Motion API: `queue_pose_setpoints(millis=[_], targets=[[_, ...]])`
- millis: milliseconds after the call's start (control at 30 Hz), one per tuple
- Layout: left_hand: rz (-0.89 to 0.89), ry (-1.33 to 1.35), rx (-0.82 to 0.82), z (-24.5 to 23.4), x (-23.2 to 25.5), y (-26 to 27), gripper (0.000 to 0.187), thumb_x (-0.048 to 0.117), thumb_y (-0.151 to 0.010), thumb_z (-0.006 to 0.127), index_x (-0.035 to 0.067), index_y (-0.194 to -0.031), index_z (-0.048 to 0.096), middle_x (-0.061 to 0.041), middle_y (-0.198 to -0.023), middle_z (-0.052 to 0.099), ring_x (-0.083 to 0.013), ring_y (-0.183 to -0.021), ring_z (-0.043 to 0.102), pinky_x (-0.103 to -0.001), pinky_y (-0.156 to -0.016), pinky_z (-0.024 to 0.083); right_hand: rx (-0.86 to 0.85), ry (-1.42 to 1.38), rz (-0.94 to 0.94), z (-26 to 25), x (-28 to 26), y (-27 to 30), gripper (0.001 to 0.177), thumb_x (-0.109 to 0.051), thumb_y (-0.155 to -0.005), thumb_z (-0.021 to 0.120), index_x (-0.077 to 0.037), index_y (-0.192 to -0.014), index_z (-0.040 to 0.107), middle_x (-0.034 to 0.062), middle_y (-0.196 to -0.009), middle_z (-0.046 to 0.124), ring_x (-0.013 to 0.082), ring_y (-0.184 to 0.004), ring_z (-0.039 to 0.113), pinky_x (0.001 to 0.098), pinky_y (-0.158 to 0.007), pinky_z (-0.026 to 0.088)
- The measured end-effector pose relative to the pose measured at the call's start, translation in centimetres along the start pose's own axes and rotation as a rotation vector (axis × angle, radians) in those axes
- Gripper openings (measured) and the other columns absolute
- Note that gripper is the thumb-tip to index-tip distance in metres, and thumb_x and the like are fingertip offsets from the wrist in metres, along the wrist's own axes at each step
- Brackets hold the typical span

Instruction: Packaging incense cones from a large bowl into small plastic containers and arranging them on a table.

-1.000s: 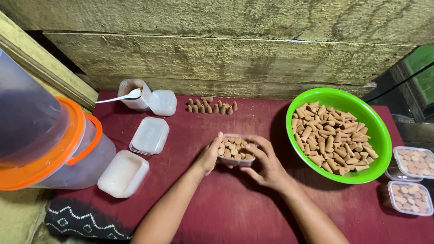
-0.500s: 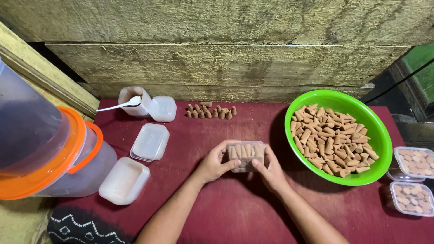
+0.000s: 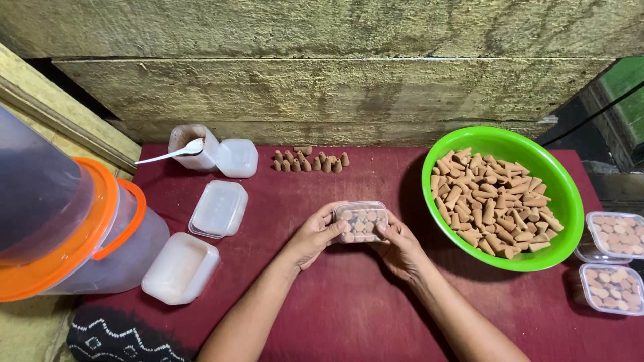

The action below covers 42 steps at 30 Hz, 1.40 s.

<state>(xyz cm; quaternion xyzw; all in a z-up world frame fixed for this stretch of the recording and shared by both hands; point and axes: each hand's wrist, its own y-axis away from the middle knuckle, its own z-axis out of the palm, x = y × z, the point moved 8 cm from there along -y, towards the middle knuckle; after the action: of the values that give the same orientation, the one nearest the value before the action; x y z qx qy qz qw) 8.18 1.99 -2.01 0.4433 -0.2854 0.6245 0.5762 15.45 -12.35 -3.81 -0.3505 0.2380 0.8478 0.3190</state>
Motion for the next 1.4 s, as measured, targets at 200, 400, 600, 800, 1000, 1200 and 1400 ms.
queue_pose_setpoints(millis=[200, 400, 600, 800, 1000, 1200, 1400], targets=[[-0.018, 0.021, 0.007, 0.1, 0.5, 0.3, 0.058, 0.021, -0.095, 0.071, 0.006, -0.147, 0.050, -0.005, -0.113, 0.060, -0.0115, -0.094, 0.061, -0.033, -0.084, 0.061, -0.059, 0.014, -0.102, 3.0, -2.7, 1.0, 0.074, -0.014, -0.085, 0.074, -0.006, -0.152, 0.042, 0.0085, -0.109, 0.072, 0.0168, -0.090, 0.074, 0.0328, -0.082, 0.062], [0.036, 0.008, -0.088, 0.4, 0.6, 0.3, 0.064, 0.017, -0.092, 0.075, 0.005, -0.148, 0.048, -0.006, -0.116, 0.055, -0.0148, -0.102, 0.055, -0.036, -0.092, 0.057, -0.057, 0.179, -0.208, 1.8, -2.4, 1.3, 0.070, 0.001, -0.076, 0.082, -0.004, -0.140, 0.052, 0.0102, -0.088, 0.073, 0.0184, -0.072, 0.074, 0.0341, -0.059, 0.065], [0.157, -0.075, -0.219, -0.2, 0.9, 0.3, 0.066, 0.008, -0.082, 0.081, 0.006, -0.141, 0.050, -0.002, -0.112, 0.055, -0.0116, -0.108, 0.049, -0.031, -0.101, 0.045, -0.082, 0.443, -0.302, 2.1, -4.3, 2.8, 0.081, 0.008, -0.064, 0.090, -0.004, -0.137, 0.058, 0.0122, -0.092, 0.072, 0.0165, -0.081, 0.068, 0.0352, -0.070, 0.063], [0.289, -0.183, -0.253, 0.5, 1.5, 0.9, 0.069, 0.009, -0.075, 0.089, 0.006, -0.133, 0.053, -0.004, -0.115, 0.058, -0.0123, -0.113, 0.047, -0.032, -0.107, 0.039, -0.136, 0.676, -0.478, 2.5, -5.0, 3.6, 0.081, -0.002, -0.066, 0.092, 0.001, -0.140, 0.059, 0.0165, -0.104, 0.075, 0.0162, -0.099, 0.065, 0.0344, -0.087, 0.056], [0.805, -0.606, -0.099, 4.2, 8.9, 4.0, 0.055, -0.009, -0.068, 0.084, 0.005, -0.116, 0.062, -0.015, -0.126, 0.068, -0.0407, -0.135, 0.054, -0.052, -0.112, 0.040, -0.303, 0.583, -0.397, 5.4, -7.0, 3.3, 0.090, -0.001, -0.077, 0.068, -0.007, -0.157, 0.027, 0.0153, -0.165, 0.029, 0.0314, -0.152, 0.020, 0.0515, -0.120, 0.021], [1.077, -1.063, -0.069, 4.3, 7.1, 4.8, 0.060, -0.018, -0.065, 0.068, 0.018, -0.113, 0.074, -0.015, -0.142, 0.055, -0.0464, -0.137, 0.048, -0.057, -0.111, 0.043, -0.247, -0.098, 0.021, 0.9, -2.1, 0.6, 0.080, -0.028, -0.078, 0.056, -0.008, -0.153, 0.036, 0.0222, -0.129, 0.059, 0.0313, -0.106, 0.070, 0.0495, -0.086, 0.061], [0.872, -0.855, -0.026, 2.8, 6.4, 3.2, 0.072, -0.017, -0.079, 0.036, 0.017, -0.132, 0.070, -0.023, -0.154, 0.043, -0.0422, -0.133, 0.052, -0.050, -0.109, 0.047, -0.047, 0.072, -0.112, 0.5, -2.6, 0.3, 0.081, -0.023, -0.082, 0.066, 0.000, -0.155, 0.037, 0.0248, -0.132, 0.060, 0.0301, -0.111, 0.068, 0.0480, -0.092, 0.058]])
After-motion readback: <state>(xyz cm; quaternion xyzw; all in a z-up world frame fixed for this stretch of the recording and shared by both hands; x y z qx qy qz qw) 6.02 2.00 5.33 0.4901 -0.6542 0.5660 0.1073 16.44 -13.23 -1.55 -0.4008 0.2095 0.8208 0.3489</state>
